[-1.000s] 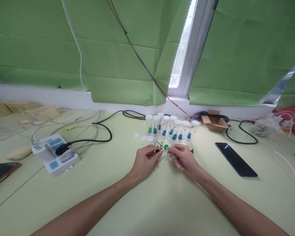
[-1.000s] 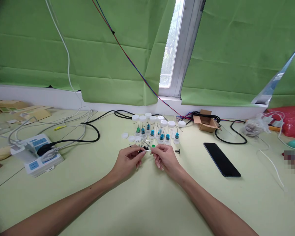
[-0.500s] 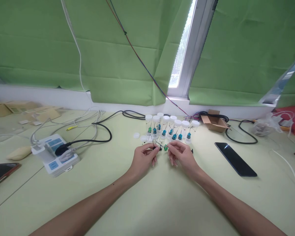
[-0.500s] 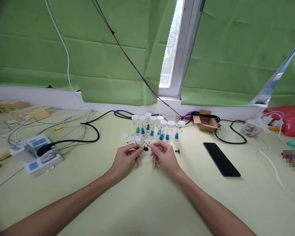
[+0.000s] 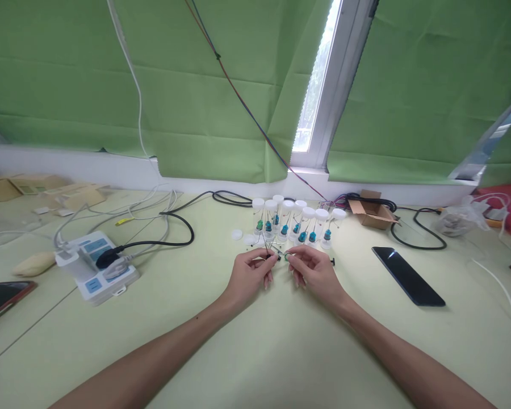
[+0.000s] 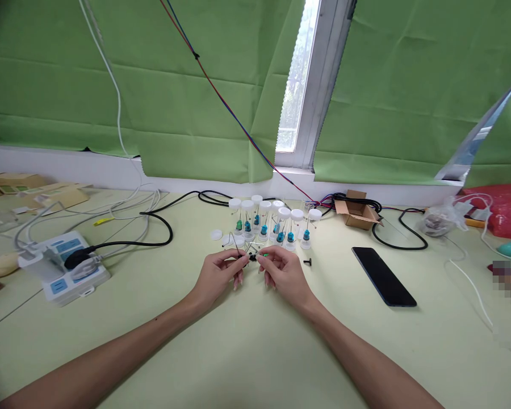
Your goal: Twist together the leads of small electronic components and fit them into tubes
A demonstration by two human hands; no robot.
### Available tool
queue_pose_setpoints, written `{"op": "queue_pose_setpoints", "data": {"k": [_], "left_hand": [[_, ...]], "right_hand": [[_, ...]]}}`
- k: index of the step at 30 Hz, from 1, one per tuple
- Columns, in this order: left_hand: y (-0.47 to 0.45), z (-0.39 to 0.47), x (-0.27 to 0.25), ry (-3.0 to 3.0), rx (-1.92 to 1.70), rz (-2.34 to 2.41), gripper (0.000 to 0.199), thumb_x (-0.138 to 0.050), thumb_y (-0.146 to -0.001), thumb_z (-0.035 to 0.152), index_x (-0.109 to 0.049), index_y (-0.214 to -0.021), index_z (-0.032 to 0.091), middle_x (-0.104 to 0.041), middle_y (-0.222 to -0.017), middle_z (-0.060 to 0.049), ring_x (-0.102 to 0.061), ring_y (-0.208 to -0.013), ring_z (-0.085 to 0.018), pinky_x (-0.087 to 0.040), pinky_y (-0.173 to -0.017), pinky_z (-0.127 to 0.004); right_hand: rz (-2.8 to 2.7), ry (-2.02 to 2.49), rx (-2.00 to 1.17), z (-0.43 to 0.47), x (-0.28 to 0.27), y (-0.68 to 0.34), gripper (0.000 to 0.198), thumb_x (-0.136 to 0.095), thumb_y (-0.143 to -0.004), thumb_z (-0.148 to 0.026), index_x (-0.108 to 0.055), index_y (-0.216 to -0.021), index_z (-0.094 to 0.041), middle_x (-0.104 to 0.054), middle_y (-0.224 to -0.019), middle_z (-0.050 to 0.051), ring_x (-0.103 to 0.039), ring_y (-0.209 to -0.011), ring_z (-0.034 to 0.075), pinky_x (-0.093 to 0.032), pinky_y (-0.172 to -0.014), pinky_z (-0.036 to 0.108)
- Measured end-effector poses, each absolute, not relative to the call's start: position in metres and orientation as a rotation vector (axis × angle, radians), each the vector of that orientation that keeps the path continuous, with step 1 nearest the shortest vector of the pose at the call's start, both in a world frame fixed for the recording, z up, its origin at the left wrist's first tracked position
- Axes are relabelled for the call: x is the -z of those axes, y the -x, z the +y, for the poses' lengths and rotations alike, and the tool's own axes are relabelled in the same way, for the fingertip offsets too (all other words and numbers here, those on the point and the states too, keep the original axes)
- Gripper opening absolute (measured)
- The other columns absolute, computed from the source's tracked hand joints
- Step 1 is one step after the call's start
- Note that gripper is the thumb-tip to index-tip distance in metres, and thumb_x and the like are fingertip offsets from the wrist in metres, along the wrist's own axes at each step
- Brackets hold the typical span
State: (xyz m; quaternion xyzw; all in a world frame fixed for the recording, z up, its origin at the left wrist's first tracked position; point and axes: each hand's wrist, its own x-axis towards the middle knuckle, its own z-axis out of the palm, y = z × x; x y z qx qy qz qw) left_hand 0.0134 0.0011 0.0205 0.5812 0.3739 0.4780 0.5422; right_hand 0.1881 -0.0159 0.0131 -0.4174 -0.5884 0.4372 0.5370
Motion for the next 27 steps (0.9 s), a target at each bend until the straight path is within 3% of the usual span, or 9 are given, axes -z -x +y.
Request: {"op": "queue_pose_setpoints", "data": {"k": [12, 27], "left_hand": [[-0.0132, -0.0008, -0.0221, -1.391, -1.123, 0.890, 0.023, -0.069, -0.079, 0.038, -0.067, -0.079, 0.014, -0.055, -0.053, 0.002, -0.048, -0.044, -0.009, -0.040, -0.044, -0.022], [-0.0143, -0.0049, -0.0195, -1.554, -1.132, 0.883, 0.021, -0.066, -0.082, 0.035, -0.070, -0.082, 0.014, -0.057, -0.063, 0.000, -0.049, -0.045, -0.009, -0.041, -0.044, -0.022]], "right_hand": [[-1.461, 1.013, -0.949, -0.0197, -0.0146, -0.1870, 0.024, -0.059, -0.090, -0.042, -0.065, -0.092, -0.018, -0.061, -0.066, 0.000, -0.050, -0.044, 0.009, -0.040, -0.042, 0.022], [-1.419, 1.007, -0.951, -0.0196, -0.0170, -0.1851, 0.035, -0.057, -0.091, -0.044, -0.056, -0.068, -0.017, -0.059, -0.056, -0.002, -0.050, -0.038, 0.008, -0.039, -0.037, 0.020]]}}
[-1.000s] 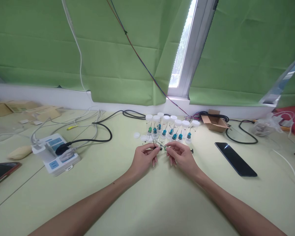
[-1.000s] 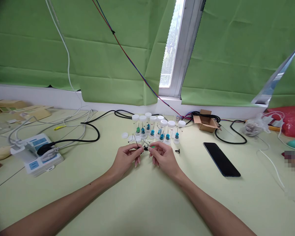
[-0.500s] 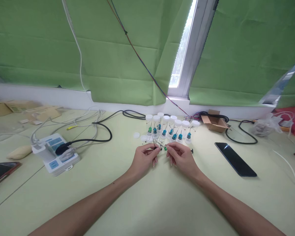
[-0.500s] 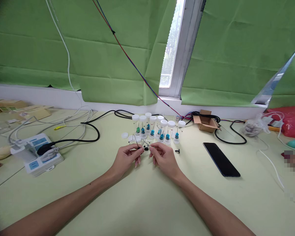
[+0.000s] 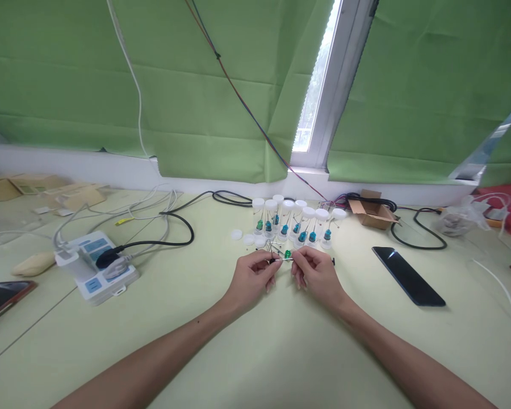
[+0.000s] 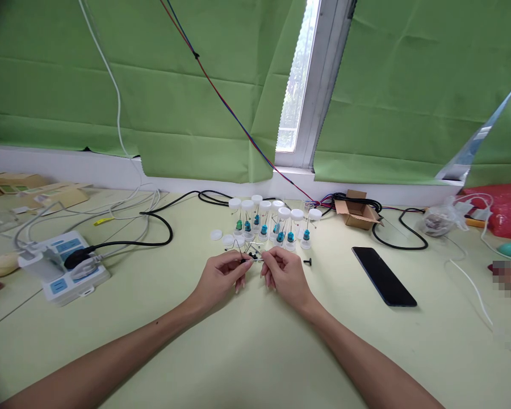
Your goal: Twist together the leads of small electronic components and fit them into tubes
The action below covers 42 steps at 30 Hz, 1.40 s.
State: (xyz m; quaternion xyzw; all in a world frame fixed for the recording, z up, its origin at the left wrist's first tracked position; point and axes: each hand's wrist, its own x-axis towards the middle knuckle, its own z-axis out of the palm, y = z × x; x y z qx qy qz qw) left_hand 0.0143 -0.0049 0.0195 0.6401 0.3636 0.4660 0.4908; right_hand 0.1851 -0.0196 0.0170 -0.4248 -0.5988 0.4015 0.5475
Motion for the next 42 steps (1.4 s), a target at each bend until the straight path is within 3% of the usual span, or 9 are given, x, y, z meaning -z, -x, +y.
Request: {"op": "queue_pose_setpoints", "data": {"k": [19, 28, 42], "left_hand": [[-0.013, -0.004, -0.019, -1.594, -1.132, 0.877, 0.021, -0.064, -0.084, 0.035, -0.069, -0.077, 0.015, -0.054, -0.062, 0.001, -0.048, -0.044, -0.008, -0.040, -0.045, -0.023], [-0.013, -0.003, -0.024, -1.478, -1.134, 0.889, 0.021, -0.068, -0.081, 0.035, -0.067, -0.077, 0.015, -0.054, -0.055, 0.002, -0.048, -0.043, -0.009, -0.041, -0.045, -0.022], [-0.014, -0.003, -0.023, -1.445, -1.105, 0.876, 0.023, -0.071, -0.078, 0.038, -0.067, -0.077, 0.015, -0.056, -0.053, 0.002, -0.050, -0.042, -0.010, -0.041, -0.044, -0.023]], "right_hand": [[-1.416, 1.012, -0.994, -0.020, -0.016, -0.186, 0.034, -0.056, -0.092, -0.045, -0.056, -0.072, -0.018, -0.056, -0.053, -0.003, -0.049, -0.037, 0.009, -0.038, -0.036, 0.020], [-1.393, 0.941, -0.971, -0.019, -0.019, -0.187, 0.022, -0.065, -0.087, -0.036, -0.060, -0.099, -0.019, -0.060, -0.066, -0.002, -0.054, -0.048, 0.011, -0.043, -0.044, 0.023], [-1.410, 0.957, -0.908, -0.019, -0.018, -0.188, 0.019, -0.063, -0.087, -0.036, -0.064, -0.093, -0.018, -0.062, -0.066, 0.000, -0.055, -0.051, 0.013, -0.046, -0.048, 0.026]]}}
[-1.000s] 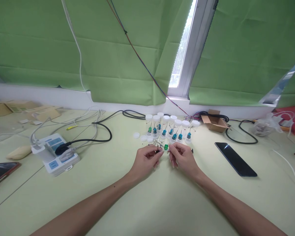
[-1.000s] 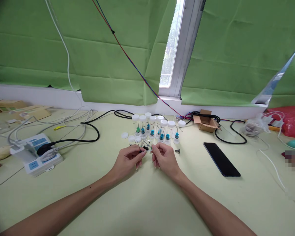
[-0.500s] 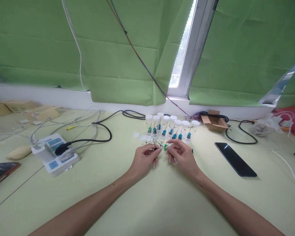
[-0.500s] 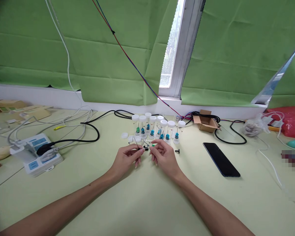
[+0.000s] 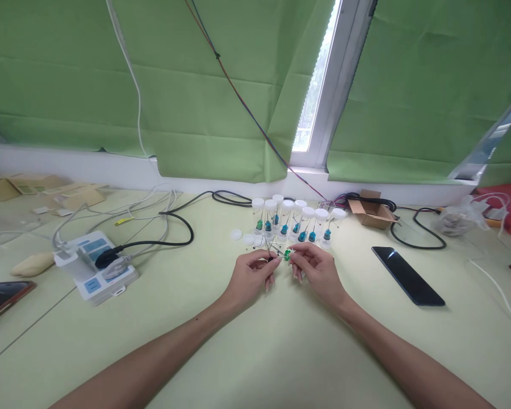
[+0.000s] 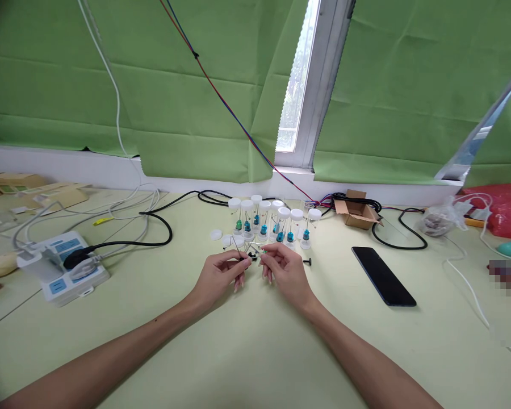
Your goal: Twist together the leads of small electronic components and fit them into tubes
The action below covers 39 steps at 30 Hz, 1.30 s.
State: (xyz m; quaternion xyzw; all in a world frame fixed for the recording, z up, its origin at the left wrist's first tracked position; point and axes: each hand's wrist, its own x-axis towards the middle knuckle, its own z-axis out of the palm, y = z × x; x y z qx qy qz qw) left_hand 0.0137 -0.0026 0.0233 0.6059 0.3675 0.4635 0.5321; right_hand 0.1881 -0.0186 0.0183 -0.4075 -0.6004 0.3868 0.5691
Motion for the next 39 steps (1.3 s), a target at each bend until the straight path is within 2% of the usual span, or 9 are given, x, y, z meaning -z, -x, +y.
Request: {"op": "queue_pose_setpoints", "data": {"k": [22, 39], "left_hand": [[-0.0135, -0.0047, -0.0191, -1.529, -1.126, 0.899, 0.027, -0.069, -0.079, 0.040, -0.070, -0.087, 0.015, -0.056, -0.054, 0.001, -0.049, -0.044, -0.010, -0.041, -0.045, -0.024], [-0.0157, -0.0048, -0.0171, -1.552, -1.167, 0.882, 0.023, -0.068, -0.080, 0.037, -0.073, -0.089, 0.016, -0.058, -0.064, 0.000, -0.050, -0.045, -0.009, -0.041, -0.044, -0.023]], "right_hand": [[-1.417, 0.962, -0.904, -0.0188, -0.0186, -0.1885, 0.025, -0.063, -0.088, -0.042, -0.062, -0.084, -0.018, -0.059, -0.065, 0.000, -0.054, -0.049, 0.012, -0.045, -0.045, 0.025], [-1.406, 0.981, -0.921, -0.0182, -0.0180, -0.1894, 0.033, -0.063, -0.086, -0.048, -0.060, -0.073, -0.018, -0.060, -0.060, 0.000, -0.053, -0.044, 0.011, -0.044, -0.042, 0.024]]}}
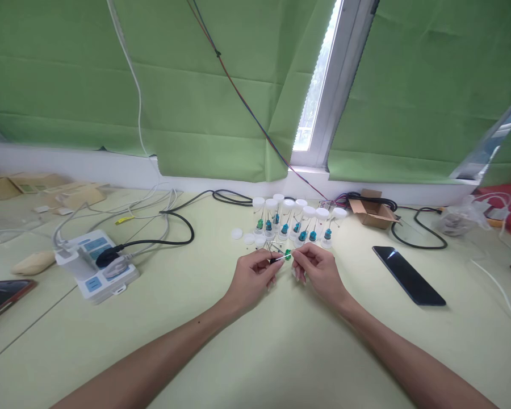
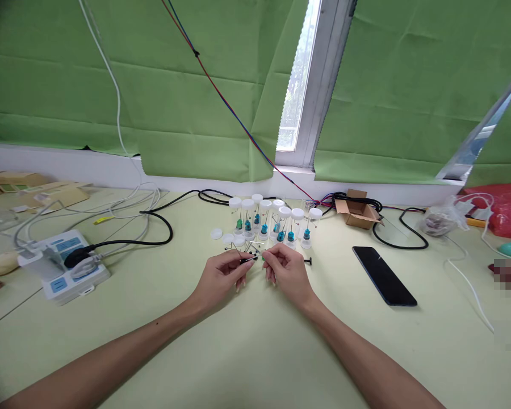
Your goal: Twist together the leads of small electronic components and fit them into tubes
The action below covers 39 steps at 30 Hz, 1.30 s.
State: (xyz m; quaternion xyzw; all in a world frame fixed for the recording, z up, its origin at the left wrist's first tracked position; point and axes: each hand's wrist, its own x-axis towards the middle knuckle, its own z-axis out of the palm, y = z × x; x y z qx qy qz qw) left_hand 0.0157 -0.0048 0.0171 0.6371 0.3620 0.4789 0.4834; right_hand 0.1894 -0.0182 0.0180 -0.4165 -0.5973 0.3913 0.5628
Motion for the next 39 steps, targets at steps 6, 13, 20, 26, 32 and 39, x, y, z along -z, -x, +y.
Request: {"op": "queue_pose_setpoints", "data": {"k": [6, 13, 20, 26, 32, 39], "left_hand": [[-0.0152, -0.0035, -0.0142, -1.555, -1.177, 0.873, 0.022, -0.068, -0.080, 0.036, -0.073, -0.089, 0.017, -0.059, -0.066, 0.000, -0.050, -0.045, -0.009, -0.042, -0.045, -0.023], [-0.0145, -0.0032, -0.0130, -1.551, -1.188, 0.882, 0.021, -0.068, -0.081, 0.035, -0.073, -0.089, 0.017, -0.058, -0.069, 0.000, -0.051, -0.046, -0.008, -0.041, -0.044, -0.022], [-0.0157, -0.0026, -0.0137, -1.554, -1.188, 0.893, 0.023, -0.068, -0.081, 0.036, -0.073, -0.090, 0.016, -0.058, -0.068, 0.001, -0.050, -0.046, -0.008, -0.041, -0.044, -0.022], [-0.0159, -0.0023, -0.0151, -1.534, -1.202, 0.906, 0.021, -0.069, -0.080, 0.035, -0.072, -0.089, 0.016, -0.058, -0.069, 0.000, -0.051, -0.047, -0.008, -0.042, -0.044, -0.022], [-0.0156, -0.0017, -0.0117, -1.551, -1.207, 0.904, 0.019, -0.068, -0.081, 0.034, -0.072, -0.086, 0.016, -0.058, -0.070, 0.000, -0.052, -0.047, -0.008, -0.042, -0.044, -0.021], [-0.0154, -0.0019, -0.0120, -1.582, -1.219, 0.895, 0.018, -0.067, -0.082, 0.033, -0.071, -0.085, 0.016, -0.058, -0.071, 0.000, -0.052, -0.047, -0.007, -0.042, -0.044, -0.021]], "right_hand": [[-1.403, 1.007, -0.924, -0.0181, -0.0167, -0.1895, 0.034, -0.062, -0.087, -0.048, -0.057, -0.069, -0.019, -0.058, -0.056, -0.002, -0.052, -0.041, 0.011, -0.041, -0.039, 0.023], [-1.397, 1.030, -0.934, -0.0191, -0.0176, -0.1887, 0.034, -0.062, -0.087, -0.046, -0.054, -0.067, -0.019, -0.056, -0.055, -0.003, -0.049, -0.038, 0.009, -0.036, -0.036, 0.022], [-1.410, 1.041, -0.941, -0.0186, -0.0149, -0.1887, 0.034, -0.060, -0.089, -0.046, -0.055, -0.070, -0.018, -0.055, -0.053, -0.003, -0.046, -0.037, 0.008, -0.034, -0.036, 0.020], [-1.443, 1.064, -0.921, -0.0197, -0.0161, -0.1887, 0.036, -0.060, -0.089, -0.046, -0.053, -0.068, -0.018, -0.054, -0.052, -0.003, -0.045, -0.035, 0.007, -0.033, -0.036, 0.019], [-1.471, 1.091, -0.888, -0.0197, -0.0155, -0.1892, 0.037, -0.059, -0.090, -0.045, -0.050, -0.064, -0.019, -0.050, -0.046, -0.005, -0.044, -0.034, 0.008, -0.033, -0.037, 0.020], [-1.482, 1.101, -0.874, -0.0193, -0.0150, -0.1893, 0.037, -0.059, -0.090, -0.043, -0.048, -0.063, -0.020, -0.049, -0.043, -0.005, -0.043, -0.034, 0.008, -0.032, -0.037, 0.021]]}}
